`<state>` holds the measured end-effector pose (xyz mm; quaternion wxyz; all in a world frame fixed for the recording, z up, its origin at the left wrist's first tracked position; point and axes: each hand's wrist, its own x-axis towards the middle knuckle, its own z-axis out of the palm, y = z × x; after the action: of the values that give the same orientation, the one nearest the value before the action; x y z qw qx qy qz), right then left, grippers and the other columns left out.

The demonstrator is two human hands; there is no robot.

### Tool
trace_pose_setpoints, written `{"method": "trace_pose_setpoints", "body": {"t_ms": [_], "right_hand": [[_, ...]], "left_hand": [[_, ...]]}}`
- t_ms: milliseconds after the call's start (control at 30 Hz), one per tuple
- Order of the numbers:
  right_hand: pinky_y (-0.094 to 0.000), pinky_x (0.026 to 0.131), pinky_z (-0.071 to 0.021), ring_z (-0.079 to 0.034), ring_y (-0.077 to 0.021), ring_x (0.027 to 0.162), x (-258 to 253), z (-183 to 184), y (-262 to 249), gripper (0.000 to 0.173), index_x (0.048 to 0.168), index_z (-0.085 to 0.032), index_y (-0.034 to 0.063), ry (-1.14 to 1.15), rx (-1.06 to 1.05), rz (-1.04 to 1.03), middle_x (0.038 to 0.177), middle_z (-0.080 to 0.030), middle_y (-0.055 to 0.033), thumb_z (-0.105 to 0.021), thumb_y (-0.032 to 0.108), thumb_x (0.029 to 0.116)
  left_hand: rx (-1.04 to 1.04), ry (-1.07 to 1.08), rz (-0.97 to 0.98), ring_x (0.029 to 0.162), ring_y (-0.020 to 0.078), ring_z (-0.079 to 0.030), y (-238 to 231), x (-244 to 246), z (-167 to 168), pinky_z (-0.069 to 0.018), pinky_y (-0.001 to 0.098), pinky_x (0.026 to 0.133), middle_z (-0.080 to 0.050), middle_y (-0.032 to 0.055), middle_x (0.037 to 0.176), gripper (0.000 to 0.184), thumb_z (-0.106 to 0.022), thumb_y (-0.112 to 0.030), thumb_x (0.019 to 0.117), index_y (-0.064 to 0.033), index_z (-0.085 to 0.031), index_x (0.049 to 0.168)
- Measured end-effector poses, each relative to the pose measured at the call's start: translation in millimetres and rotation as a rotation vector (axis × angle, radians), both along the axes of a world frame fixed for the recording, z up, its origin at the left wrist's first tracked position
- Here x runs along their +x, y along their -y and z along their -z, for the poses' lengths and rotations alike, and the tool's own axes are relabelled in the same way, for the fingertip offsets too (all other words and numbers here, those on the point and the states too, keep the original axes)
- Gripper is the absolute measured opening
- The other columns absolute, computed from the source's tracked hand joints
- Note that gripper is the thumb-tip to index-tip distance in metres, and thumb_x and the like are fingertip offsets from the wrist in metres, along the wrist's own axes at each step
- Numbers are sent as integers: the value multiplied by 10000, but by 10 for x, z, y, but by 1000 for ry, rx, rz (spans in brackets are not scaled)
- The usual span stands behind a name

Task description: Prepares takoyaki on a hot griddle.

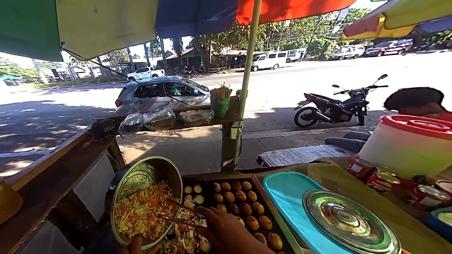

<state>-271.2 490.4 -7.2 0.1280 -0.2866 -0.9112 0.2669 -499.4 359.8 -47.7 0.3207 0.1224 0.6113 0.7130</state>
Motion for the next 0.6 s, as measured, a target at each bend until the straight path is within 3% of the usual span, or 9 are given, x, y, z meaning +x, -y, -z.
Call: {"method": "trace_pose_setpoints", "body": {"t_ms": [100, 200, 300, 467, 600], "right_hand": [[-550, 862, -548, -695, -340, 971, -692, -125, -162, 524, 1499, -497, 132, -5, -48, -1, 1240, -664, -179, -475, 442, 1077], [-603, 918, -526, -674, -381, 1074, -1063, -42, -281, 524, 1501, -488, 147, 70, -84, -16, 1309, -631, -197, -474, 451, 1075], [-627, 926, -522, -669, -411, 1115, -981, -36, -414, 487, 1487, -510, 170, 212, -22, 0, 1334, -630, -203, -499, 420, 1069], [-651, 945, -499, -646, -431, 1156, -630, -247, -721, 456, 1456, -554, 175, 421, 110, 70, 1321, -642, -197, -521, 400, 1061], [-612, 973, -499, -644, -385, 1189, -657, -433, -788, 470, 1467, -544, 176, 375, 88, 120, 1340, -645, -163, -484, 426, 1074]], "left_hand": [[-28, -1, 6, 920, 406, -711, -221, 46, -47, -629, 522, 656, -379, 328, 1453, 743, -371, -54, 1060, -245, 76, 1622], [-34, -26, 4, 871, 411, -724, -397, 58, -59, -635, 522, 635, -404, 341, 1451, 768, -386, -64, 1069, -285, 93, 1628], [-40, -15, -17, 849, 412, -729, -501, -29, -83, -633, 526, 641, -453, 348, 1407, 733, -389, -68, 1076, -260, 52, 1629], [-58, -30, -25, 881, 446, -713, -573, -186, -9, -622, 554, 629, -408, 352, 1449, 732, -408, -60, 1067, -235, 19, 1636], [-83, -58, -3, 924, 436, -716, -659, -189, -12, -629, 553, 647, -371, 327, 1503, 752, -405, -66, 1067, -253, 44, 1641]]}}
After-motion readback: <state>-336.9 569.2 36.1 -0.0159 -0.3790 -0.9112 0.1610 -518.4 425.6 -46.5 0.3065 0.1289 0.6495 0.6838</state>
